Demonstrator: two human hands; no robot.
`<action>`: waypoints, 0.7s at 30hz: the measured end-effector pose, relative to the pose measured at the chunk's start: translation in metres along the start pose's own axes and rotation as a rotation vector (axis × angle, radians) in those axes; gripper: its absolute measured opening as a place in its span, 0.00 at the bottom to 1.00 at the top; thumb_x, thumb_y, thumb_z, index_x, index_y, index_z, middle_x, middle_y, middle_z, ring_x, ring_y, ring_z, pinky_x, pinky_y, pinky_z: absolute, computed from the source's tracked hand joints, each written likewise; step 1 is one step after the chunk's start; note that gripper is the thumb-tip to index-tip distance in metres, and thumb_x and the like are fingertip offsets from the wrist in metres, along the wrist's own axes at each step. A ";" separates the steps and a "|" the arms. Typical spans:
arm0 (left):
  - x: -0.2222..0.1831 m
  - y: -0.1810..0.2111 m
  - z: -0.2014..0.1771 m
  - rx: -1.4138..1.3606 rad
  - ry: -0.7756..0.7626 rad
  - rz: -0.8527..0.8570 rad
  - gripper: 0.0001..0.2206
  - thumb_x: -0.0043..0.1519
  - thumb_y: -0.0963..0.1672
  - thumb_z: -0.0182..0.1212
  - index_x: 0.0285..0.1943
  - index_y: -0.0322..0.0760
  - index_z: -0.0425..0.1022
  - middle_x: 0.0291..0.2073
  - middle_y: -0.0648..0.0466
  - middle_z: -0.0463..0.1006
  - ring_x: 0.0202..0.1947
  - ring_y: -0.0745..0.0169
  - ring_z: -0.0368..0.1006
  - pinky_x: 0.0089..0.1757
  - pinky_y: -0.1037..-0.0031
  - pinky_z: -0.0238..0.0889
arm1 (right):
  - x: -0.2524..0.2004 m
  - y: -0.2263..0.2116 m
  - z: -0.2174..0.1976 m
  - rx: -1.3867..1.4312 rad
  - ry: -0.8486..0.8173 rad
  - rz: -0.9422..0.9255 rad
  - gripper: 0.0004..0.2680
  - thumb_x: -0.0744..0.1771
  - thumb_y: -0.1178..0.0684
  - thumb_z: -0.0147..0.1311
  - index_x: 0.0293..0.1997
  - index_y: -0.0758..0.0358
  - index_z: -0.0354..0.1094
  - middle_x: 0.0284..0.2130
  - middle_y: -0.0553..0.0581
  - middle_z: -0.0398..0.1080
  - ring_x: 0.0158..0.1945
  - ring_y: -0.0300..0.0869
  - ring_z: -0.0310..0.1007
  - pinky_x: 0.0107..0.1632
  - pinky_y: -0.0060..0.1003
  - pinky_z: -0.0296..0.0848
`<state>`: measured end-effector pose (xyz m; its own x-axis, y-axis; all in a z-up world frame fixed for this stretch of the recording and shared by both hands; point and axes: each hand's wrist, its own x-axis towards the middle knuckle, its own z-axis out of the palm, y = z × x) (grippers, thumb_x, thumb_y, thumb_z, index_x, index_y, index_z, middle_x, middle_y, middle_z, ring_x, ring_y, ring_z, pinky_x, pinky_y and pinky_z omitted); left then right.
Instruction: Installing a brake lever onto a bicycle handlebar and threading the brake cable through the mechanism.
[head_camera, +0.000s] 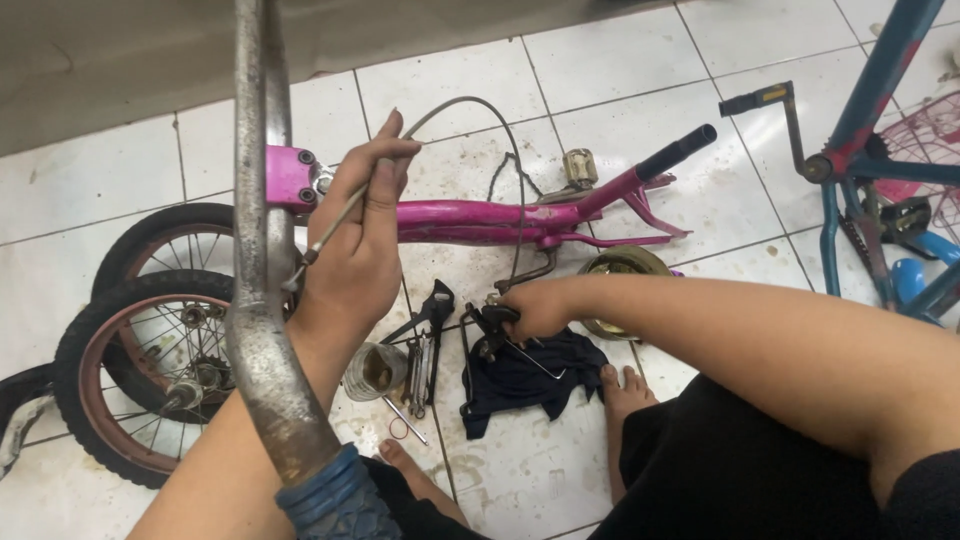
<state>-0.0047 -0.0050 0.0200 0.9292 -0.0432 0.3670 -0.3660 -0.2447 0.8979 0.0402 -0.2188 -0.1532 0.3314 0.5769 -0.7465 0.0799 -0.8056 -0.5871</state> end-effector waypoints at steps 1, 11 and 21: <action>0.000 0.000 0.000 -0.005 -0.005 -0.004 0.16 0.74 0.46 0.32 0.59 0.35 0.67 0.68 0.29 0.60 0.66 0.29 0.60 0.61 0.43 0.57 | -0.013 -0.004 -0.008 0.006 -0.002 0.005 0.04 0.65 0.56 0.54 0.39 0.64 0.71 0.34 0.64 0.76 0.39 0.53 0.79 0.35 0.41 0.79; 0.008 -0.026 0.001 -0.386 0.069 -0.133 0.11 0.73 0.45 0.39 0.63 0.42 0.57 0.64 0.45 0.66 0.66 0.51 0.68 0.65 0.60 0.66 | -0.151 -0.023 -0.077 0.107 0.331 0.291 0.01 0.67 0.60 0.51 0.37 0.64 0.67 0.33 0.59 0.76 0.39 0.44 0.79 0.43 0.37 0.79; 0.011 -0.045 0.002 -0.575 0.144 -0.200 0.08 0.75 0.47 0.44 0.61 0.52 0.55 0.65 0.48 0.67 0.66 0.53 0.71 0.68 0.60 0.69 | -0.212 0.019 -0.078 0.360 0.691 0.149 0.08 0.65 0.61 0.52 0.48 0.71 0.68 0.40 0.63 0.76 0.37 0.47 0.79 0.43 0.38 0.81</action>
<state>0.0225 0.0033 -0.0168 0.9810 0.0906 0.1714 -0.1919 0.3280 0.9250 0.0445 -0.3667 0.0186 0.8327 0.1573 -0.5309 -0.2808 -0.7064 -0.6498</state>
